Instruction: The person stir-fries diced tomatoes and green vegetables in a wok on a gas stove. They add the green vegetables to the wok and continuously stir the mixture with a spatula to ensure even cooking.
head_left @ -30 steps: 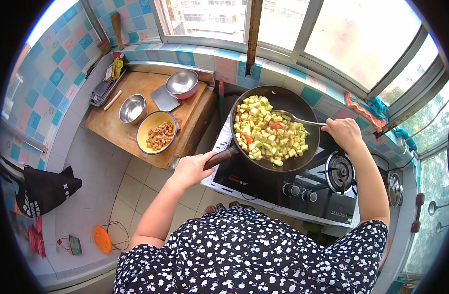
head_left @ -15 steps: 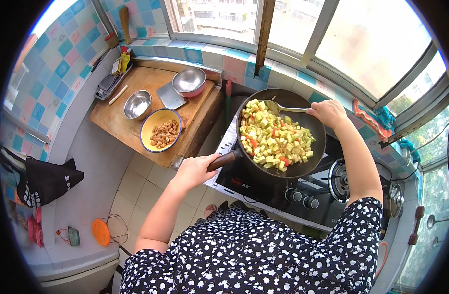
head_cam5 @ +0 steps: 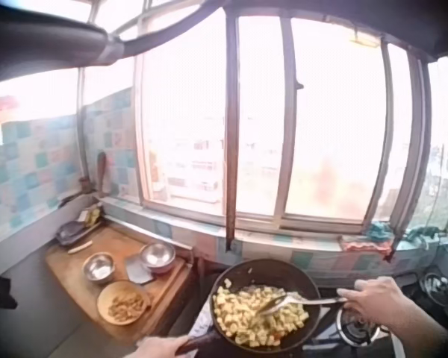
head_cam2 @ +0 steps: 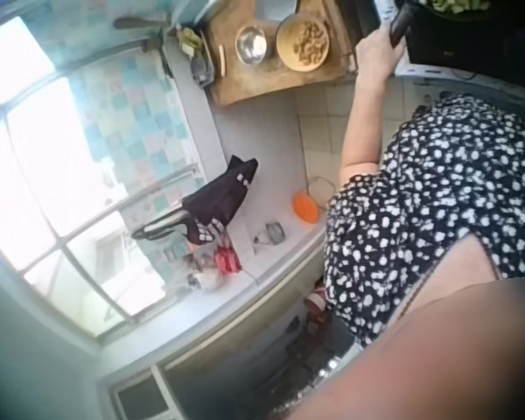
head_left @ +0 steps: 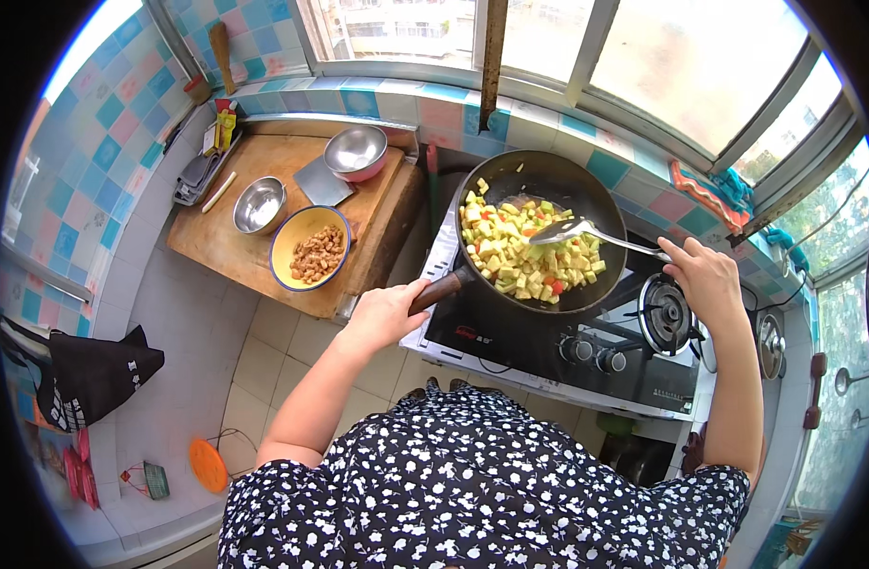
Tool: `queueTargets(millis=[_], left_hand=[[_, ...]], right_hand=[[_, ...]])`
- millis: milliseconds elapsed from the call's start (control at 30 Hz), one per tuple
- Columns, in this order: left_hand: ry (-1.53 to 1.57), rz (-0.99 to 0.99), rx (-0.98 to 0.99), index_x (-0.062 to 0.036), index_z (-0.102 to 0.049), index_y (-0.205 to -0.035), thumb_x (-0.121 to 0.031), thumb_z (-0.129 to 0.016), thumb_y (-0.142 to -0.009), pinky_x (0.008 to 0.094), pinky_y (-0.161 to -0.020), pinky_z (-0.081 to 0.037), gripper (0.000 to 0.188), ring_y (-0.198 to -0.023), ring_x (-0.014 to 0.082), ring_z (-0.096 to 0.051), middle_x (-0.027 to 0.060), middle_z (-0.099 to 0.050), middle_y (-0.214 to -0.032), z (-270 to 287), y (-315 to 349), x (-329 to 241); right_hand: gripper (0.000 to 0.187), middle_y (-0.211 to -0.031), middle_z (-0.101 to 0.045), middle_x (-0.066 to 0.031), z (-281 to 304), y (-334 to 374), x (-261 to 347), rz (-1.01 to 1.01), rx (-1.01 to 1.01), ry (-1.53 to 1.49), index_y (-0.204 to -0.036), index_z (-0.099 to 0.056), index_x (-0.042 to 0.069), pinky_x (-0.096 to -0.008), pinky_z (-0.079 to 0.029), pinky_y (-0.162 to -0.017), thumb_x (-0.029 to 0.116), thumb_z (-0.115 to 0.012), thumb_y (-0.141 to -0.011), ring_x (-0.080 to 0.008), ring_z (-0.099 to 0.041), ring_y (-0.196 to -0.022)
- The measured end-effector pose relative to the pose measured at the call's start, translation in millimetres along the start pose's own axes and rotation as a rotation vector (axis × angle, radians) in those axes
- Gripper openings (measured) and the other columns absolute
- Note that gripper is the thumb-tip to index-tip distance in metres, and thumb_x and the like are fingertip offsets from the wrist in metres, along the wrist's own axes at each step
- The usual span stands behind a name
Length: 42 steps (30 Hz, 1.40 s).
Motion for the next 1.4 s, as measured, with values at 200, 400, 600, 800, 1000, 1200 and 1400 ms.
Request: queueTargets(millis=[200,400,600,800,1000,1200,1400], left_hand=[[-0.019,-0.031,-0.007,-0.0144,-0.051,-0.127,-0.034,-0.066,-0.083,0.0427,-0.076,-0.053,0.050,-0.089,0.0300,-0.067,0.0113,-0.068,-0.101,-5,5,5],[-0.017,-0.066,-0.023,-0.0145,-0.052,-0.127,-0.033,-0.066,-0.083,0.0430,-0.076,-0.053,0.050,-0.089,0.0297,-0.067,0.0113,-0.068,-0.100,-3,0,-1],[-0.013,-0.088,-0.051,-0.0142,-0.051,-0.127,-0.033,-0.066,-0.083,0.0432,-0.075,-0.053,0.050,-0.088,0.0300,-0.067,0.0116,-0.068,-0.100,-2,0,0],[0.008,-0.028,-0.028,-0.0149,-0.053,-0.124,-0.033,-0.066,-0.083,0.0437,-0.075,-0.053,0.047,-0.088,0.0310,-0.067,0.0117,-0.068,-0.100,-2,5,4],[0.018,-0.007,0.016,-0.0177,-0.052,-0.127,-0.033,-0.067,-0.083,0.0446,-0.076,-0.053,0.049,-0.090,0.0325,-0.066,0.0110,-0.068,-0.103,-3,0,0],[-0.001,-0.029,-0.034,-0.0157,-0.051,-0.123,-0.032,-0.067,-0.083,0.0446,-0.073,-0.053,0.046,-0.085,0.0324,-0.067,0.0115,-0.068,-0.096,-5,5,5],[-0.004,-0.041,-0.027,-0.0157,-0.052,-0.125,-0.033,-0.068,-0.082,0.0435,-0.075,-0.053,0.048,-0.088,0.0315,-0.066,0.0108,-0.068,-0.100,-6,1,2]], right_hand=[[0.028,-0.080,-0.061,-0.0074,32,39,12,-0.110,0.306,-0.103,-0.115,-0.067,0.016,-0.0387,-0.048,-0.068,0.024,-0.062,-0.089,-0.0268,-0.063,-0.074],[0.028,-0.087,-0.062,-0.0068,-65,32,50,-0.122,0.273,0.054,-0.116,-0.063,0.014,-0.0358,-0.048,-0.067,0.022,-0.061,-0.089,-0.0225,-0.065,-0.081],[0.027,-0.082,-0.063,-0.0080,-84,-1,41,-0.198,0.221,-0.005,-0.114,-0.065,0.015,-0.0393,-0.049,-0.069,0.026,-0.061,-0.090,-0.0257,-0.065,-0.083],[0.024,-0.089,-0.069,-0.0107,8,-31,13,-0.182,0.185,-0.148,-0.107,-0.070,0.016,-0.0419,-0.050,-0.079,0.029,-0.058,-0.091,-0.0295,-0.066,-0.089],[0.022,-0.087,-0.069,-0.0118,-33,-127,49,-0.068,0.143,-0.072,-0.096,-0.067,0.010,-0.0412,-0.051,-0.075,0.030,-0.057,-0.092,-0.0293,-0.067,-0.089],[0.013,-0.083,-0.063,-0.0050,-37,-110,96,0.300,0.068,-0.019,-0.097,-0.065,0.013,-0.0360,-0.052,-0.073,0.021,-0.061,-0.088,-0.0225,-0.064,-0.086],[0.027,-0.081,-0.059,-0.0031,-16,-25,71,0.202,0.105,0.081,-0.114,-0.063,0.018,-0.0338,-0.049,-0.071,0.024,-0.062,-0.088,-0.0203,-0.061,-0.084]])
Point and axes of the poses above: each hand's wrist, its own y-axis away from the middle knuckle, its own z-axis out of the back of the hand, x = y × z, the point moved 8 cm from there along -y, towards the middle knuckle
